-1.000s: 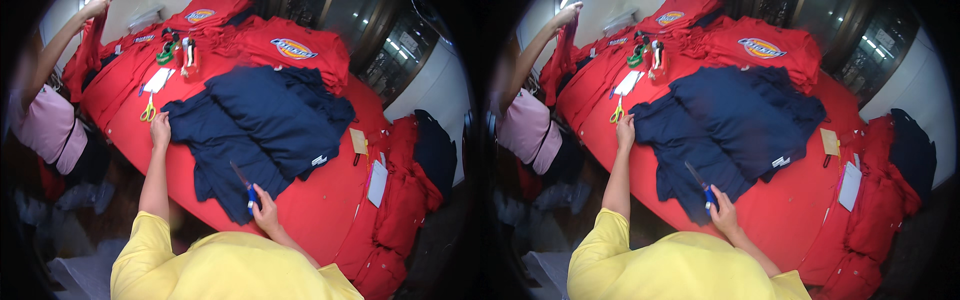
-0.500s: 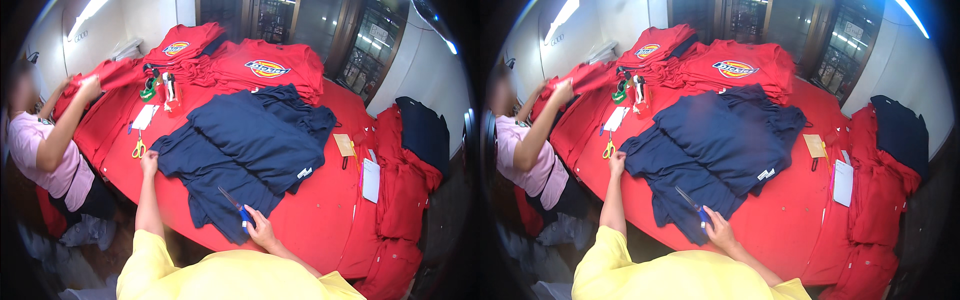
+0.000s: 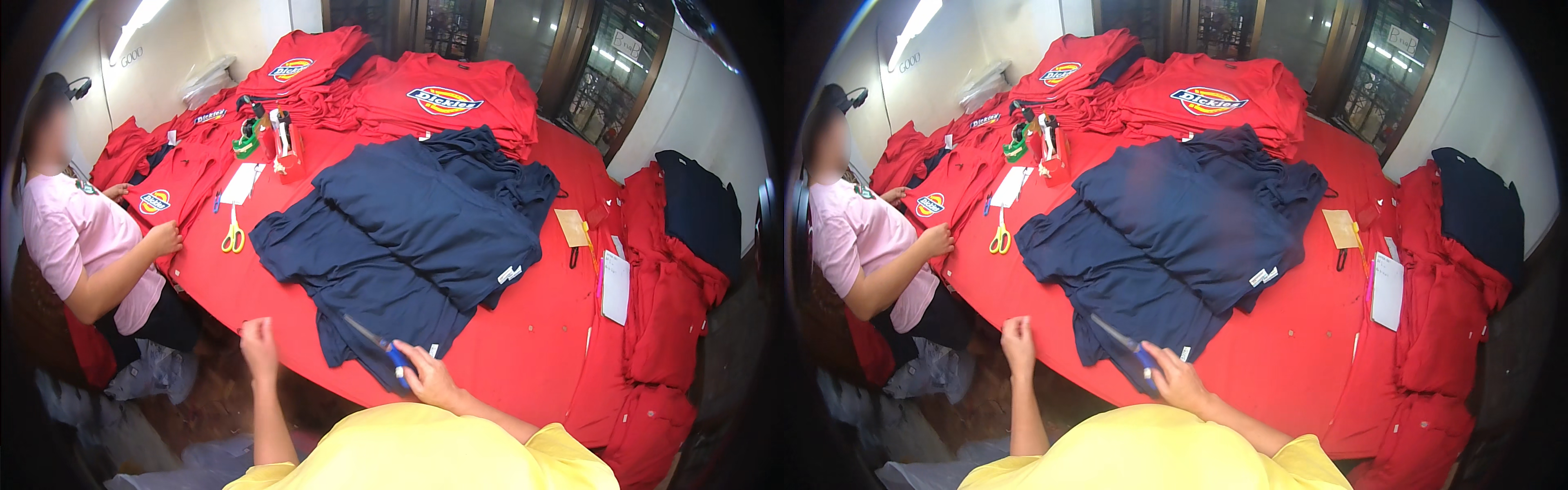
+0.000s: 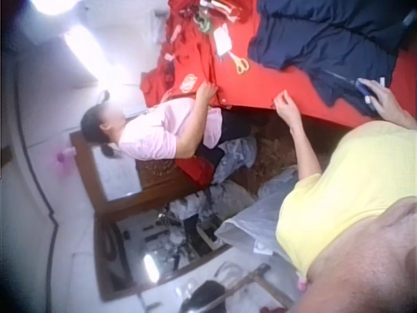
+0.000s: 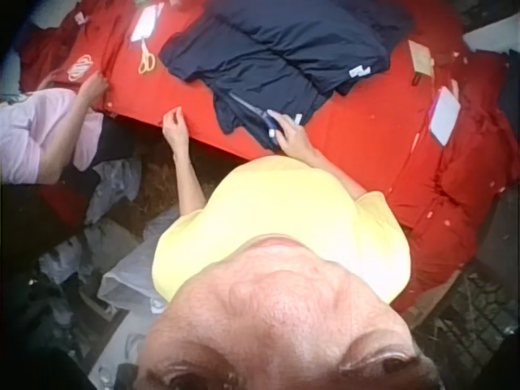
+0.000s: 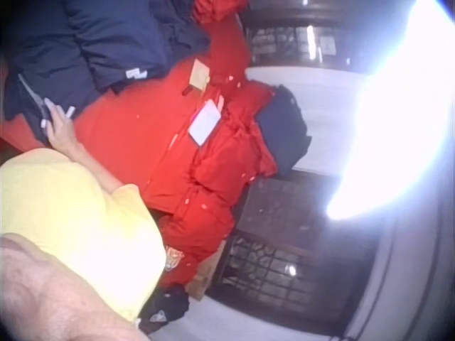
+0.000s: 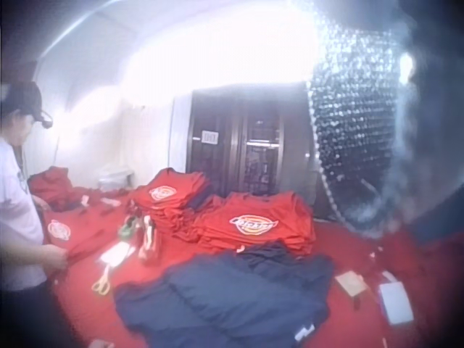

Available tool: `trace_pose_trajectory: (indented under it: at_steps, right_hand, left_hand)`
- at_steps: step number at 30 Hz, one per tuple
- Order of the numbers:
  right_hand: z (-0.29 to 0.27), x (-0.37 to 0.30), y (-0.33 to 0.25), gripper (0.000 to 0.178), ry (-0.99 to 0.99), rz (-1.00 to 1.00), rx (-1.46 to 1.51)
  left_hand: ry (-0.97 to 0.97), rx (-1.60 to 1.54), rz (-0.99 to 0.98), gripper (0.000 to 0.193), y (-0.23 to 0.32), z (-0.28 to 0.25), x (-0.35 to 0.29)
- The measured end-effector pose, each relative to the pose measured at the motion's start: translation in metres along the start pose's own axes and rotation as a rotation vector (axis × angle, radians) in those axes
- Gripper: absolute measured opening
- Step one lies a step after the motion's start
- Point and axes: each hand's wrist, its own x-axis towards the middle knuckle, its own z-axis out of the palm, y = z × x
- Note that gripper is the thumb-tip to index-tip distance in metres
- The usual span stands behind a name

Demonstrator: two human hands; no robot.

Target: The person trims loose threads from dark shirts using scissors at a large table covered in red garments.

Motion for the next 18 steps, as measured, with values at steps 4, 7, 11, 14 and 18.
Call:
trace_pose_trajectory:
  at_steps: [4, 7, 11, 14, 18]
  right_hand:
    - [0.002, -0.006, 0.005, 0.053, -0.072, 0.004, 0.054]
    - [0.003, -0.013, 0.014, 0.053, -0.017, 0.008, 0.12]
    - [-0.001, -0.017, 0.013, 0.054, -0.041, 0.153, 0.33]
    - [0.004, -0.024, 0.03, 0.055, 0.097, 0.249, 0.492]
    - [-0.018, -0.012, 0.051, 0.054, 0.337, 0.138, 0.154]
  left_hand:
    - [-0.307, -0.163, 0.049, 0.025, 0.073, 0.05, -0.038]
    - [-0.213, -0.11, 0.166, 0.018, 0.092, 0.077, -0.048]
    - [-0.168, -0.168, -0.005, 0.026, 0.097, 0.075, -0.037]
    - [-0.386, 0.038, 0.052, 0.031, 0.099, 0.059, -0.031]
    - [-0.52, 0.03, 0.123, 0.032, 0.096, 0.058, -0.024]
